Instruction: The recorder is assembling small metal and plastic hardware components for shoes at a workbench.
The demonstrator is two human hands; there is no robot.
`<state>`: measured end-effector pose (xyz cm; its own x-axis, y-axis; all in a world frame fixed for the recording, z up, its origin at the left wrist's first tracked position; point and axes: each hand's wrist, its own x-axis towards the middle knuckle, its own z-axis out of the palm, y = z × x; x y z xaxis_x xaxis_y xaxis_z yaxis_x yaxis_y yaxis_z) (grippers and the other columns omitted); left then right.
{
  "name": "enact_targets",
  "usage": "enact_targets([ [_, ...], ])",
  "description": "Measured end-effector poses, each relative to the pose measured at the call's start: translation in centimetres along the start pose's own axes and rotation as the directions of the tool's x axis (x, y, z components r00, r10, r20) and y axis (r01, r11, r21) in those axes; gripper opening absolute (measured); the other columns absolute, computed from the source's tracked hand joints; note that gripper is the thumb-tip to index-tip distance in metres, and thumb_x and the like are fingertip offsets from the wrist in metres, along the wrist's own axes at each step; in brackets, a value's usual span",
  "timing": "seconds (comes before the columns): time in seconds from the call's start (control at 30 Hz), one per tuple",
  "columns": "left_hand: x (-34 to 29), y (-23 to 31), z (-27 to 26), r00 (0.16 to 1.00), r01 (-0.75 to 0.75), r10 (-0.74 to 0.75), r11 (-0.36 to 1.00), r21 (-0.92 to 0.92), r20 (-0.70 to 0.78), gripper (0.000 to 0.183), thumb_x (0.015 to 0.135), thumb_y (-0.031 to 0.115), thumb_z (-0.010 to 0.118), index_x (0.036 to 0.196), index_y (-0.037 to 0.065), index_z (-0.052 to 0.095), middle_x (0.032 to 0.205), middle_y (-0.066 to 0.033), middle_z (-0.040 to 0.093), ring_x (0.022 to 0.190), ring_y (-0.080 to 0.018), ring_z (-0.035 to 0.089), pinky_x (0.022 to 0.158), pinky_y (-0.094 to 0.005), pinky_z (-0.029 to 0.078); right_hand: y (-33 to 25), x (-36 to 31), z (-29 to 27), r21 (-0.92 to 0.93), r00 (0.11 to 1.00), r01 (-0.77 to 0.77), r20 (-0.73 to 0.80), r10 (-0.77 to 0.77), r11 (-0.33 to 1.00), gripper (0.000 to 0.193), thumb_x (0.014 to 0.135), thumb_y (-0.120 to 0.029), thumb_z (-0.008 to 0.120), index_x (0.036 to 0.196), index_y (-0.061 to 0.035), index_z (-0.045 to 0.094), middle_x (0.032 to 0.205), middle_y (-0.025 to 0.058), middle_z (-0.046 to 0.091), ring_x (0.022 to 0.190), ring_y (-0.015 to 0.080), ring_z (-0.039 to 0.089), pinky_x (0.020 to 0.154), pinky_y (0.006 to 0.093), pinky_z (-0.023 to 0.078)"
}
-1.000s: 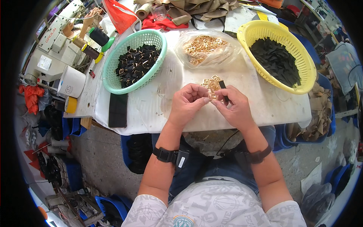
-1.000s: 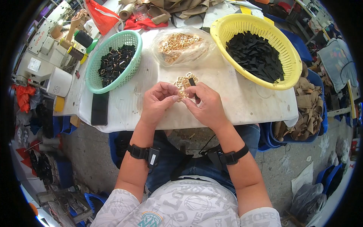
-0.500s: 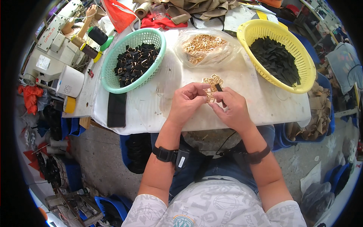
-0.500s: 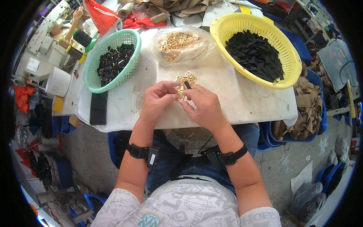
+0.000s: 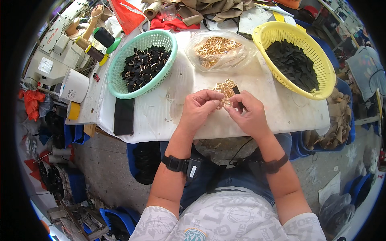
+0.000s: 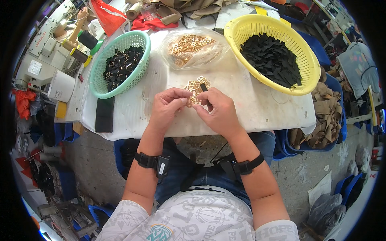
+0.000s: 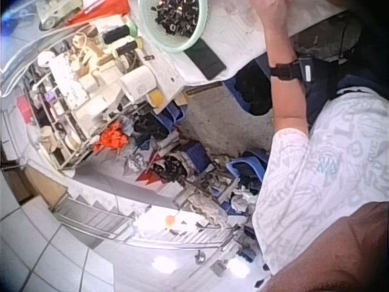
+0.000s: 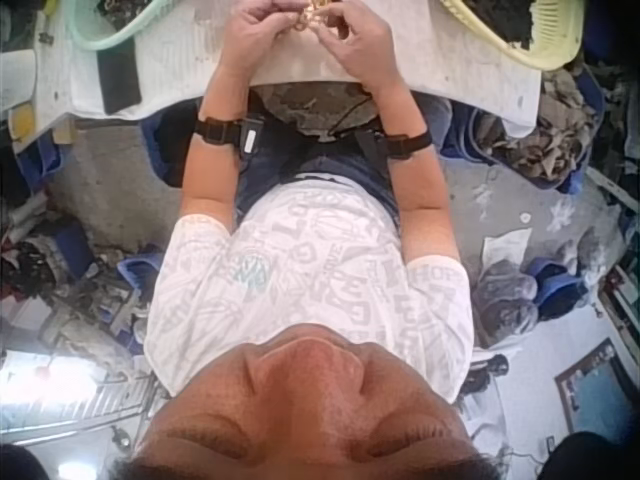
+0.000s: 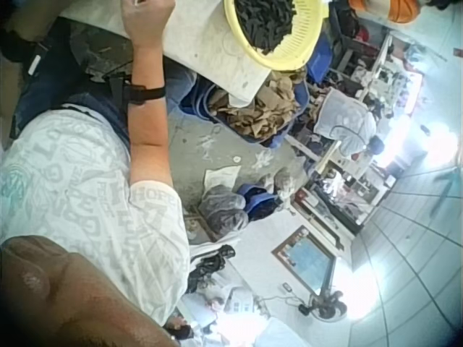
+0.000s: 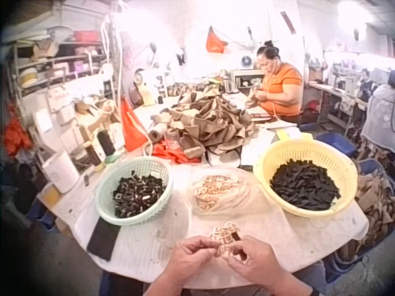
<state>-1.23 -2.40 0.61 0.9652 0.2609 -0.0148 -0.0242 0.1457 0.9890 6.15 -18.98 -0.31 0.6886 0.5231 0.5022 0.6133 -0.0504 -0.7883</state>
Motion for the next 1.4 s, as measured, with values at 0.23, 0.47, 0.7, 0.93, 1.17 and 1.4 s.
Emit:
enact_targets([
  [0.23,0.0,-0.7,-0.1,1.0,-0.012,0.012,0.999,0.048,0.006,0.011,0.084,0.005,0.066,0.091,-0.003,0.068,0.08,-0.0013,0.066,0.068,-0.0039,0.055,0.06,-0.0195,0.044,0.0,0.0,-0.1,0.035,1.0,0.004,0.012,-0.004,0.999,0.019,0.073,-0.003,0.074,0.088,-0.0031,0.063,0.071,0.0048,0.055,0.053,0.0131,0.05,0.049,0.026,0.041],
  [0.47,-0.1,-0.7,0.0,0.997,-0.073,0.071,0.997,0.039,0.036,0.011,0.086,0.008,0.066,0.087,-0.003,0.067,0.078,-0.0009,0.066,0.07,-0.0041,0.055,0.064,-0.0199,0.045,-0.2,0.0,-0.1,-0.098,0.992,0.108,0.081,-0.1,0.989,0.021,0.07,-0.004,0.074,0.088,-0.0044,0.063,0.071,0.0079,0.056,0.059,0.0209,0.056,0.052,0.0312,0.045],
  [0.7,-0.1,-0.9,0.1,0.997,-0.078,0.079,0.994,0.076,-0.003,0.008,0.086,0.006,0.066,0.087,-0.002,0.066,0.076,-0.0011,0.065,0.07,-0.0044,0.056,0.063,-0.0197,0.045,-0.5,0.0,0.1,-0.187,0.986,0.16,0.081,-0.147,0.969,0.023,0.069,-0.004,0.074,0.089,-0.0047,0.062,0.072,0.0089,0.057,0.061,0.0236,0.058,0.054,0.0325,0.047],
  [0.93,-0.3,-0.7,0.3,0.999,-0.039,0.037,0.993,0.111,0.019,0.007,0.086,0.005,0.065,0.085,-0.002,0.066,0.074,-0.0026,0.065,0.063,-0.0047,0.056,0.056,-0.0187,0.045,-0.2,-0.2,-0.1,0.004,1.0,-0.022,-0.017,0.022,1.0,0.02,0.075,-0.002,0.072,0.091,-0.0019,0.062,0.074,0.0062,0.059,0.057,0.014,0.053,0.051,0.0272,0.044],
  [1.17,-0.1,-0.7,0.2,0.999,-0.042,0.042,0.999,0.017,0.014,0.004,0.086,0.002,0.064,0.086,-0.002,0.063,0.078,-0.009,0.068,0.064,-0.007,0.057,0.058,-0.0204,0.046,0.4,-0.1,-0.7,0.111,0.988,-0.146,0.073,0.138,0.983,0.009,0.081,-0.001,0.066,0.09,0.0015,0.064,0.076,0.0055,0.06,0.059,0.0095,0.048,0.052,0.0237,0.038],
  [1.4,-0.2,-0.8,0.4,0.996,-0.048,0.038,0.991,0.128,0.084,0.006,0.085,0.004,0.065,0.085,-0.002,0.067,0.081,-0.0062,0.069,0.065,-0.0052,0.055,0.059,-0.02,0.045,0.9,-0.4,-0.6,0.248,0.965,-0.261,0.055,0.255,0.933,0.007,0.084,-0.003,0.063,0.091,0.0007,0.064,0.077,-0.0002,0.06,0.065,0.0039,0.049,0.056,0.0199,0.041],
])
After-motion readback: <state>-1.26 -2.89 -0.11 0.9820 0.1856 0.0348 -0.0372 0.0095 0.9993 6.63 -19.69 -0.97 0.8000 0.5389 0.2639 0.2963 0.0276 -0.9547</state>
